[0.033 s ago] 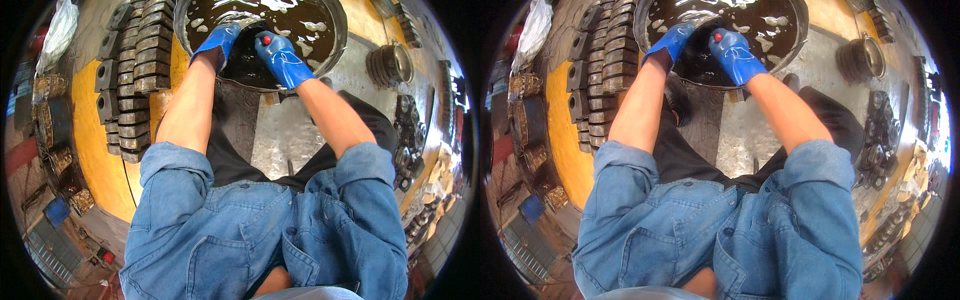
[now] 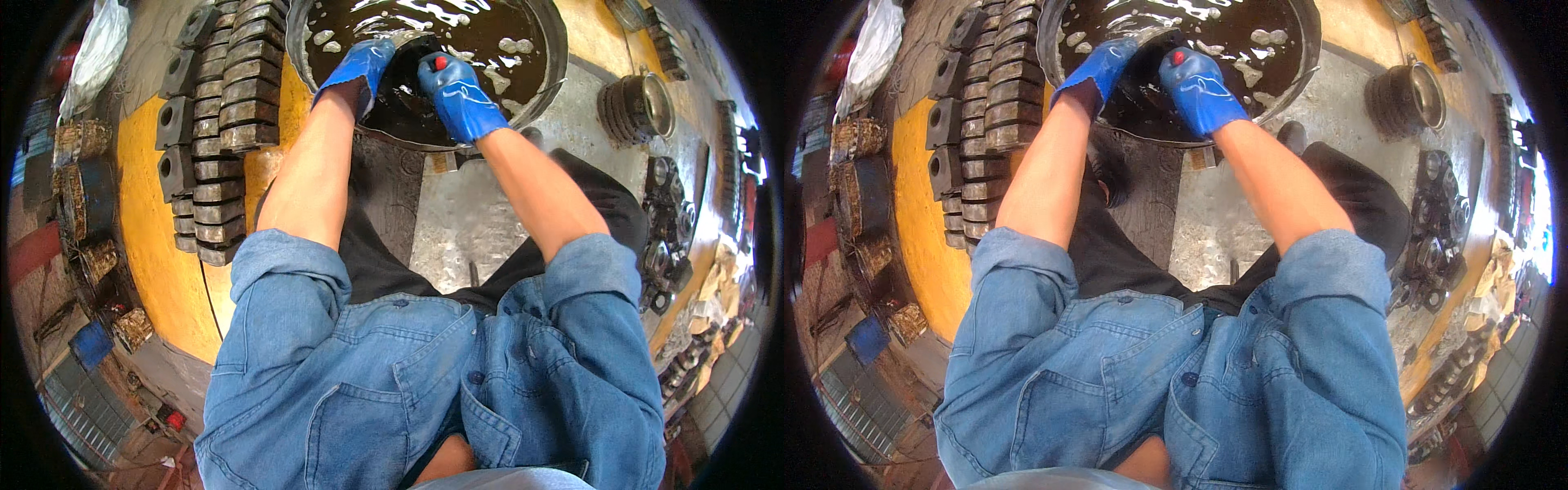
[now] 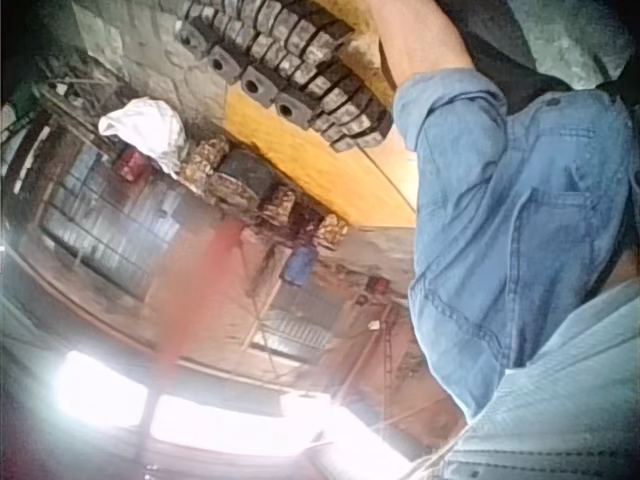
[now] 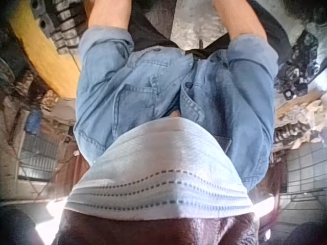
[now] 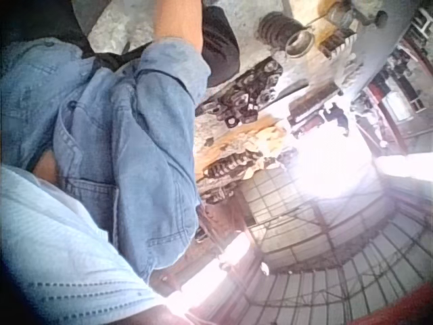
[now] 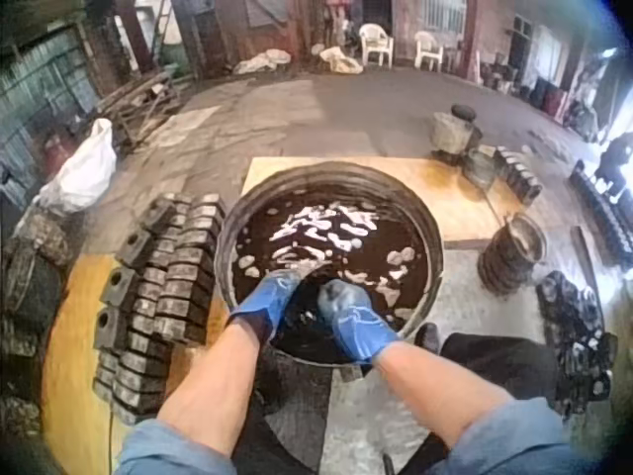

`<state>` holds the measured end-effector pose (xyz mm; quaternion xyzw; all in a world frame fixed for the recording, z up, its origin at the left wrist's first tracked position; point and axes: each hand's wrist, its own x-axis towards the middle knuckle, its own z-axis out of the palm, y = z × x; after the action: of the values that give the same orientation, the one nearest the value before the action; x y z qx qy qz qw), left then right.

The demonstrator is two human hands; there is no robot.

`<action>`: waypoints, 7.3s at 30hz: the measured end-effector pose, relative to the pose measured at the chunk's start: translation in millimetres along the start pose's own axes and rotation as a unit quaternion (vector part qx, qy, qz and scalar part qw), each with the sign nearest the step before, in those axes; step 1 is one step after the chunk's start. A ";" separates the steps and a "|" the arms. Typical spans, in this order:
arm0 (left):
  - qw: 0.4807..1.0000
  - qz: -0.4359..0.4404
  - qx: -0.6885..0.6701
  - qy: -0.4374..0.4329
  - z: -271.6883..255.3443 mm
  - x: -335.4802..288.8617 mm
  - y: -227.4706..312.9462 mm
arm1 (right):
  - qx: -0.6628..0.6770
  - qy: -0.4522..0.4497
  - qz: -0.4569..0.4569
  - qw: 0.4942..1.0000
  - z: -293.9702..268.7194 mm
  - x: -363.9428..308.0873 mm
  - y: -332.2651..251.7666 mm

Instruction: The person cleans various metal engine parts by submerging them in a bucket of liquid and scrubbing them with a brush, then placing the cleaned parts onto a board.

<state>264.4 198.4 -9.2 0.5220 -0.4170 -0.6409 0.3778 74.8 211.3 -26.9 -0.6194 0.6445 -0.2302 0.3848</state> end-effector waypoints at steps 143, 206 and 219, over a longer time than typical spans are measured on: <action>0.971 0.145 0.191 0.015 1.6 -12.2 -18.1 | -0.032 0.013 -0.014 0.999 -12.7 -5.7 25.9; 0.943 -0.187 0.159 0.225 189.7 -35.1 7.2 | -0.026 0.096 0.006 0.995 -204.0 -1.8 16.1; 0.914 -0.202 -0.299 0.184 124.4 8.4 -47.8 | -0.015 0.104 -0.063 0.992 -202.8 9.7 17.2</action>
<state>138.3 225.6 -43.3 0.5668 -0.0146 -0.6908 0.4486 -93.7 167.5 79.0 -0.6374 0.6438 -0.3072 0.2913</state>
